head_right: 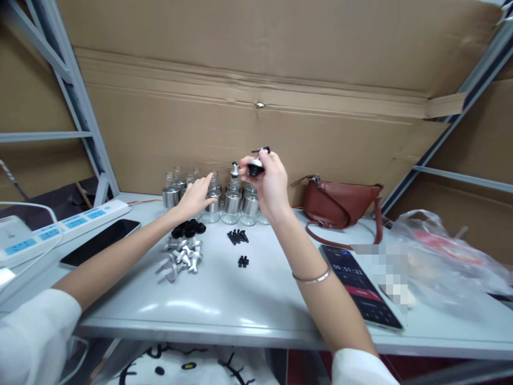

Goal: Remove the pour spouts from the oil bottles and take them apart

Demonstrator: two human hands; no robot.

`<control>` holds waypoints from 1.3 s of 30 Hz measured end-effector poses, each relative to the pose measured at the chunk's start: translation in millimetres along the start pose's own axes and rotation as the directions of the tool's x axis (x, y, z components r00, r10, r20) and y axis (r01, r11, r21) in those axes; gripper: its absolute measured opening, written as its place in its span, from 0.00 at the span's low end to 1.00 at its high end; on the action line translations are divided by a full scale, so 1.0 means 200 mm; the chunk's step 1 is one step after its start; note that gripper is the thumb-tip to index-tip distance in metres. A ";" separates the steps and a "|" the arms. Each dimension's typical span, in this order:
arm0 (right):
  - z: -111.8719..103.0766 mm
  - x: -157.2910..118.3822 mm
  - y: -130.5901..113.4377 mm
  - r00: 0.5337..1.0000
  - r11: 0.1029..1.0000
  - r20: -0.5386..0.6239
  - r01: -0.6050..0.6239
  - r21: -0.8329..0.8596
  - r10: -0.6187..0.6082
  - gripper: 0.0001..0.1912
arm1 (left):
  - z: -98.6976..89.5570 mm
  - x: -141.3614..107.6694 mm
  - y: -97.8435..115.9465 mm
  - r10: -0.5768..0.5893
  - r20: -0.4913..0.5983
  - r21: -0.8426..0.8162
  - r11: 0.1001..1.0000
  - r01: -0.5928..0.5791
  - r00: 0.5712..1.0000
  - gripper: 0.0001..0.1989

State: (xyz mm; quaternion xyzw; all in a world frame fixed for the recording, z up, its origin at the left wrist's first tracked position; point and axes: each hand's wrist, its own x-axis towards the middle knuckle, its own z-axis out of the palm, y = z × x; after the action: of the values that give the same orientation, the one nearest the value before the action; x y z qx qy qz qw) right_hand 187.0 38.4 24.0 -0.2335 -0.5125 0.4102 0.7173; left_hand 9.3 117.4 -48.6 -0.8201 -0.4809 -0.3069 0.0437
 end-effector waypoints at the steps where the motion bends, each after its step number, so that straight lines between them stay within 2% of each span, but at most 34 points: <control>1: 0.00 -0.03 0.03 1.000 0.999 0.018 0.018 -0.051 -0.017 0.13 | 0.00 -0.01 -0.01 0.001 0.003 0.005 1.000 -0.001 1.000 0.36; 4: -0.05 -0.12 0.12 0.994 0.964 0.102 0.074 -0.257 -0.050 0.13 | -0.03 -0.06 -0.01 0.037 -0.058 -0.043 0.998 -0.039 0.998 0.35; 7: -0.12 -0.18 0.21 0.989 0.889 0.140 0.107 -0.446 -0.049 0.13 | -0.08 -0.19 0.01 0.121 -0.210 -0.189 0.969 -0.162 0.970 0.25; 10: -0.15 -0.22 0.29 0.987 0.912 0.155 0.017 -0.410 0.051 0.16 | -0.13 -0.35 0.05 0.241 -0.187 -0.177 0.945 -0.274 0.952 0.19; 13: -0.16 -0.28 0.33 0.972 0.938 0.203 -0.043 -0.344 0.119 0.18 | -0.17 -0.46 0.07 0.374 -0.140 -0.026 0.924 -0.381 0.917 0.19; 18: -0.14 -0.37 0.33 0.931 0.950 0.336 -0.036 -0.309 0.144 0.16 | -0.15 -0.51 0.07 0.423 -0.112 0.039 0.906 -0.422 0.899 0.23; 21: -0.13 -0.41 0.30 0.923 0.945 0.380 0.065 -0.321 0.066 0.13 | -0.14 -0.50 0.05 0.419 -0.083 0.007 0.908 -0.419 0.904 0.21; 24: -0.12 -0.45 0.28 0.896 0.906 0.442 0.216 -0.364 -0.036 0.10 | -0.16 -0.50 0.05 0.453 -0.087 -0.036 0.889 -0.457 0.887 0.21; 28: -0.14 -0.48 0.28 0.798 0.753 0.581 0.478 -0.452 -0.158 0.07 | -0.18 -0.52 0.07 0.525 -0.113 -0.100 0.839 -0.535 0.844 0.23; 33: -0.14 -0.46 0.27 0.668 0.538 0.733 0.668 -0.515 -0.127 0.08 | -0.17 -0.54 0.09 0.541 -0.083 -0.205 0.813 -0.545 0.837 0.27; 36: -0.14 -0.44 0.26 0.630 0.454 0.759 0.732 -0.508 -0.166 0.10 | -0.17 -0.54 0.08 0.534 -0.103 -0.195 0.817 -0.544 0.839 0.27; 39: -0.12 -0.44 0.26 0.606 0.417 0.766 0.766 -0.490 -0.213 0.10 | -0.18 -0.54 0.08 0.550 -0.147 -0.120 0.815 -0.567 0.822 0.27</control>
State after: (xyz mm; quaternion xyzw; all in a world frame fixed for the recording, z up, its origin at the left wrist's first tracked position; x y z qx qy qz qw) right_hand 180.1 -3.5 -71.2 -0.2085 -0.8791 -0.0565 0.4249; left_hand -32.1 14.1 -75.4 -0.9085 -0.1901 -0.3605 0.0920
